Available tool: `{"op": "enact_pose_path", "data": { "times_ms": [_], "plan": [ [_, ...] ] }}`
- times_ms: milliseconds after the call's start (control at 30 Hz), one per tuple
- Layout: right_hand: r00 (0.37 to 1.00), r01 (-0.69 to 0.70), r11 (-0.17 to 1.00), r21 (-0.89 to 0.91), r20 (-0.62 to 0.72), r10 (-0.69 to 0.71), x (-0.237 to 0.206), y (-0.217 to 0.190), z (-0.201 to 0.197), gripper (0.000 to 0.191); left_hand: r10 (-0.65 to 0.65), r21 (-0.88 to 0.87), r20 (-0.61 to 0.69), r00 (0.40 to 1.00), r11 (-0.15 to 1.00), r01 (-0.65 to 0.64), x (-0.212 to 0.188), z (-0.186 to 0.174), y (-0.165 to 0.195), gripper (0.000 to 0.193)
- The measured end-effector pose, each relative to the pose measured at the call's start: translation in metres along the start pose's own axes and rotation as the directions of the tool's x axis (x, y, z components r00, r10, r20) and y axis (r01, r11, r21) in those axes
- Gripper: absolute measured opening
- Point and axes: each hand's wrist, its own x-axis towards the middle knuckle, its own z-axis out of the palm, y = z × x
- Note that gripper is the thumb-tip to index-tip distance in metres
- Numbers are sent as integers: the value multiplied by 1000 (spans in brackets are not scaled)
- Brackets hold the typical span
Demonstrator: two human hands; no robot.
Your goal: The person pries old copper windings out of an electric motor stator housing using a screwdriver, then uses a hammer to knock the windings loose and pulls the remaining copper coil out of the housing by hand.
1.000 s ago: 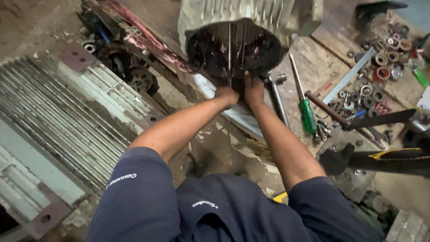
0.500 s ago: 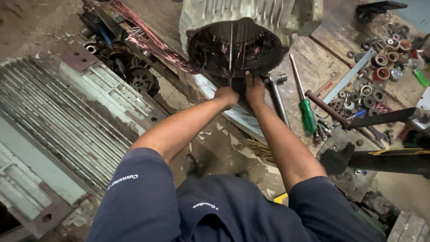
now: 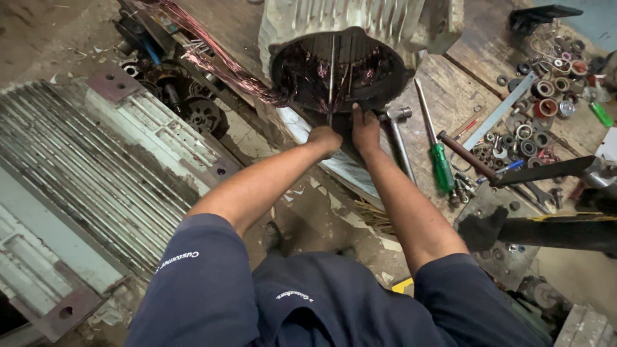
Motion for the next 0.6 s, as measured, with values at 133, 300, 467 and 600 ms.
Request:
{"op": "enact_pose_path", "data": {
  "times_ms": [133, 300, 467, 600],
  "plan": [
    [999, -28, 999, 45, 19, 27, 1, 0, -1, 54, 31, -39, -53, 998, 999, -33, -1, 2, -3, 33],
    [1000, -1, 1000, 29, 27, 1, 0, -4, -2, 53, 26, -59, -10, 1000, 998, -27, -6, -5, -2, 30],
    [999, 5, 998, 65, 34, -7, 0, -6, -3, 53, -135, -384, 86, 987, 910, 158, -21, -14, 5, 24],
    [999, -40, 999, 29, 37, 39, 1, -2, -2, 56, -92, -233, -32, 995, 969, 82, -22, -12, 5, 29]
  ]
}}
